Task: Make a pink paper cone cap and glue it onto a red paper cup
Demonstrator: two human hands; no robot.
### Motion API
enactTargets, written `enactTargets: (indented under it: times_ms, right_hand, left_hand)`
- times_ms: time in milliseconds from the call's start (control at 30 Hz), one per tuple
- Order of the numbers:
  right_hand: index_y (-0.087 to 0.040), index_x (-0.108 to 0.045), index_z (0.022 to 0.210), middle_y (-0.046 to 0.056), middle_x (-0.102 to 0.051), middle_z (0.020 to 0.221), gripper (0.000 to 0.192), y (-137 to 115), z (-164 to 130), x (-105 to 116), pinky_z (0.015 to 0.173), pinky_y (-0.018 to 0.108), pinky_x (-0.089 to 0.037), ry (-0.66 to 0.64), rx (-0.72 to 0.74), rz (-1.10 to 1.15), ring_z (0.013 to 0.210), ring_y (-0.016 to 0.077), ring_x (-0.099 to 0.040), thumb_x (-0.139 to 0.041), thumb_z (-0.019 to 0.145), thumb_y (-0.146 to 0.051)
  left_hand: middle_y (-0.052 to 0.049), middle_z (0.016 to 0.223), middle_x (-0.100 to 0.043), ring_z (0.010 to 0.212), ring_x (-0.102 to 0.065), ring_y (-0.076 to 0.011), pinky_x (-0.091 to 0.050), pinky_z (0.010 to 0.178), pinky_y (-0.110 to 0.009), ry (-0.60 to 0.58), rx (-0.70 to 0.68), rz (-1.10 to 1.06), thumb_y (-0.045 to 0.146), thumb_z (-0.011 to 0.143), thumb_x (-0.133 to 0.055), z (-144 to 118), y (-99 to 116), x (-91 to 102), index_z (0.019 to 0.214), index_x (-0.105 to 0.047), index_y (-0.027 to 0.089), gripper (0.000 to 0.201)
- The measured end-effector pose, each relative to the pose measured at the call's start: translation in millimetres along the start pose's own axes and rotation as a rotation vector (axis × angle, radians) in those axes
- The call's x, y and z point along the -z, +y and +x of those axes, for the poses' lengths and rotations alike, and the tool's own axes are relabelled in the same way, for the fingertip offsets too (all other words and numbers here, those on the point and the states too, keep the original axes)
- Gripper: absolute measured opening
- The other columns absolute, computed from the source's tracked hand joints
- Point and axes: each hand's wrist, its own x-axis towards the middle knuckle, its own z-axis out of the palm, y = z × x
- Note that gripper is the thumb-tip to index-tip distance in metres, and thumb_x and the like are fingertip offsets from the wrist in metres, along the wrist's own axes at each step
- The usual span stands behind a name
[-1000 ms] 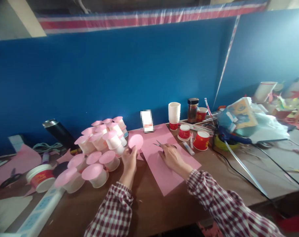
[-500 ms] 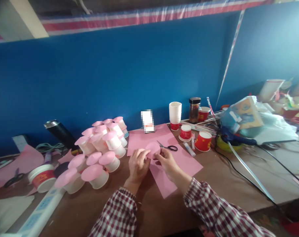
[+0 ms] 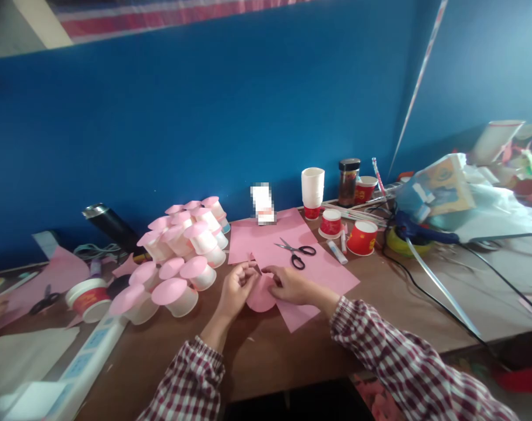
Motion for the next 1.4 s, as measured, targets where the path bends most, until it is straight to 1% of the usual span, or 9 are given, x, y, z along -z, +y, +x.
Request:
enactTargets:
  times_ms: [167,300,400,567,700,833,1000,1167,1400]
  right_hand:
    - [-0.011,-0.049,0.128,0.014,-0.064,0.103,0.046,-9,-1,-2,0.081,0.037,-0.043,0.019,0.035,-0.188,0.089,0.0233,-0.059,-0.050,0.083,-0.023]
    - [-0.014,-0.056,0.118,0.013,-0.063,0.107,0.035,-12,-15,-2,0.087,0.038,-0.042,-0.031,0.157,-0.408,0.098,0.0244,-0.057,-0.052,0.085,-0.025]
    - [-0.018,-0.059,0.114,0.011,-0.061,0.112,0.034,-8,-28,-2,0.092,0.038,-0.041,-0.091,0.220,-0.480,0.106,0.0248,-0.054,-0.057,0.082,-0.025]
    - [-0.019,-0.060,0.114,0.009,-0.059,0.118,0.032,-1,-39,-1,0.096,0.037,-0.040,-0.087,0.221,-0.492,0.112,0.0231,-0.050,-0.057,0.082,-0.020]
    - [-0.017,-0.060,0.113,0.009,-0.061,0.114,0.031,5,-43,6,0.095,0.035,-0.041,-0.052,0.280,-0.457,0.109,0.0215,-0.052,-0.058,0.082,-0.022]
    - [-0.016,-0.060,0.109,0.010,-0.063,0.109,0.025,18,-48,33,0.091,0.032,-0.043,0.152,0.165,-0.528,0.104,0.0206,-0.055,-0.047,0.089,-0.025]
    - [-0.014,-0.057,0.114,0.014,-0.062,0.106,0.030,36,-49,80,0.083,0.035,-0.044,0.324,-0.319,-0.862,0.099,0.0248,-0.057,-0.040,0.090,-0.017]
    - [-0.002,-0.051,0.120,0.025,-0.060,0.100,0.038,51,-43,91,0.069,0.038,-0.045,0.274,-0.386,-0.883,0.084,0.0305,-0.060,-0.033,0.086,-0.007]
    - [-0.011,-0.046,0.129,0.017,-0.061,0.095,0.045,58,-47,91,0.060,0.032,-0.041,0.371,-0.357,-0.878,0.074,0.0262,-0.061,-0.043,0.085,-0.016]
  left_hand:
    - [0.001,0.059,-0.061,0.053,-0.054,-0.0105,-0.042,0.055,-0.018,0.112,-0.052,0.214,0.007,0.060,-0.073,-10,-5,17.0,0.087,-0.069,0.018,0.030]
    - [-0.003,0.074,-0.065,0.065,-0.058,-0.0162,-0.047,0.067,-0.026,0.159,-0.196,0.511,0.014,0.063,-0.072,-27,-7,30.4,0.093,-0.069,0.023,0.032]
    - [-0.008,0.096,-0.066,0.092,-0.060,-0.0250,-0.046,0.086,-0.038,0.056,-0.349,0.765,0.017,0.070,-0.065,-39,-7,38.7,0.098,-0.067,0.025,0.029]
    - [-0.008,0.115,-0.063,0.110,-0.055,-0.0266,-0.045,0.094,-0.044,-0.307,-0.530,1.113,0.013,0.077,-0.052,-48,-12,46.2,0.114,-0.060,0.025,0.040]
    - [-0.010,0.109,-0.065,0.101,-0.059,-0.0268,-0.051,0.084,-0.042,-0.228,-0.548,1.255,0.017,0.079,-0.051,-49,-14,39.8,0.106,-0.063,0.023,0.029]
    - [-0.011,0.101,-0.065,0.091,-0.061,-0.0261,-0.052,0.078,-0.041,-0.144,-0.512,1.261,0.026,0.082,-0.053,-50,-16,34.7,0.100,-0.064,0.021,0.022]
    - [-0.011,0.102,-0.065,0.095,-0.059,-0.0258,-0.050,0.083,-0.042,-0.040,-0.522,1.101,0.020,0.085,-0.048,-49,-21,40.4,0.110,-0.059,0.021,0.028]
    - [-0.009,0.097,-0.066,0.095,-0.059,-0.0243,-0.049,0.084,-0.040,0.010,-0.471,1.019,0.009,0.082,-0.044,-51,-19,42.2,0.102,-0.061,0.020,0.028]
    - [-0.007,0.094,-0.067,0.094,-0.058,-0.0217,-0.049,0.084,-0.038,-0.006,-0.419,1.009,0.003,0.079,-0.043,-53,-18,41.0,0.098,-0.062,0.018,0.030]
